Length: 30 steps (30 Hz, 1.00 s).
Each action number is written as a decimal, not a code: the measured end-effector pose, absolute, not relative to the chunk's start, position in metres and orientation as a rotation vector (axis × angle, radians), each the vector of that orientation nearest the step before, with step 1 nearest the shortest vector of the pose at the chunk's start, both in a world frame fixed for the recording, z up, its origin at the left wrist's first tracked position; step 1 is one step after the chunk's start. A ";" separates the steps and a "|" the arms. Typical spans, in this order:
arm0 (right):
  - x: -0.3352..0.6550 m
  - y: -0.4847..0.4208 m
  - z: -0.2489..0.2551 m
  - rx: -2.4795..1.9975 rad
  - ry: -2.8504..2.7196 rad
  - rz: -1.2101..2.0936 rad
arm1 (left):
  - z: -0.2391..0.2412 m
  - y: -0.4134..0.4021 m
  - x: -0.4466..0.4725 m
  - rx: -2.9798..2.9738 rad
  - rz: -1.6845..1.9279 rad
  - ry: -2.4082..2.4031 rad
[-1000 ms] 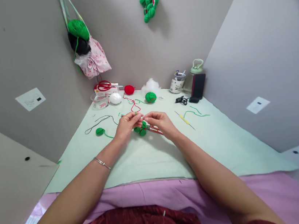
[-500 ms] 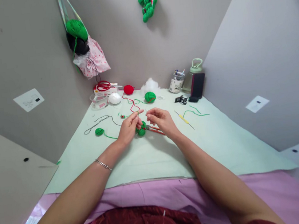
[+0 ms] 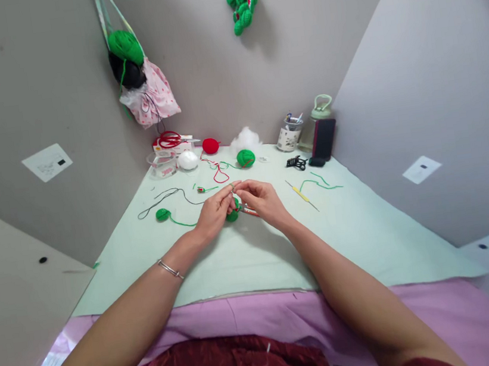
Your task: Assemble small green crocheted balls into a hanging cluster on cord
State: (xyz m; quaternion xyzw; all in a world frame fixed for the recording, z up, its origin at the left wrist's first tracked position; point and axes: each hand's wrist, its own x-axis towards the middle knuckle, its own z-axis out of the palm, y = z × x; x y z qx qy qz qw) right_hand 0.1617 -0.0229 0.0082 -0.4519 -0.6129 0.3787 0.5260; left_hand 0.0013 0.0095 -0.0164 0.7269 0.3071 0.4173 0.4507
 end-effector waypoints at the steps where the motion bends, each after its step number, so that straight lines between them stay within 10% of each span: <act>1: 0.161 -0.023 0.009 -1.080 -1.460 0.902 | -0.017 0.009 0.001 1.803 1.029 0.762; 30: 0.166 -0.015 -0.002 -1.266 -1.531 0.766 | -0.022 0.007 0.003 2.052 1.017 0.852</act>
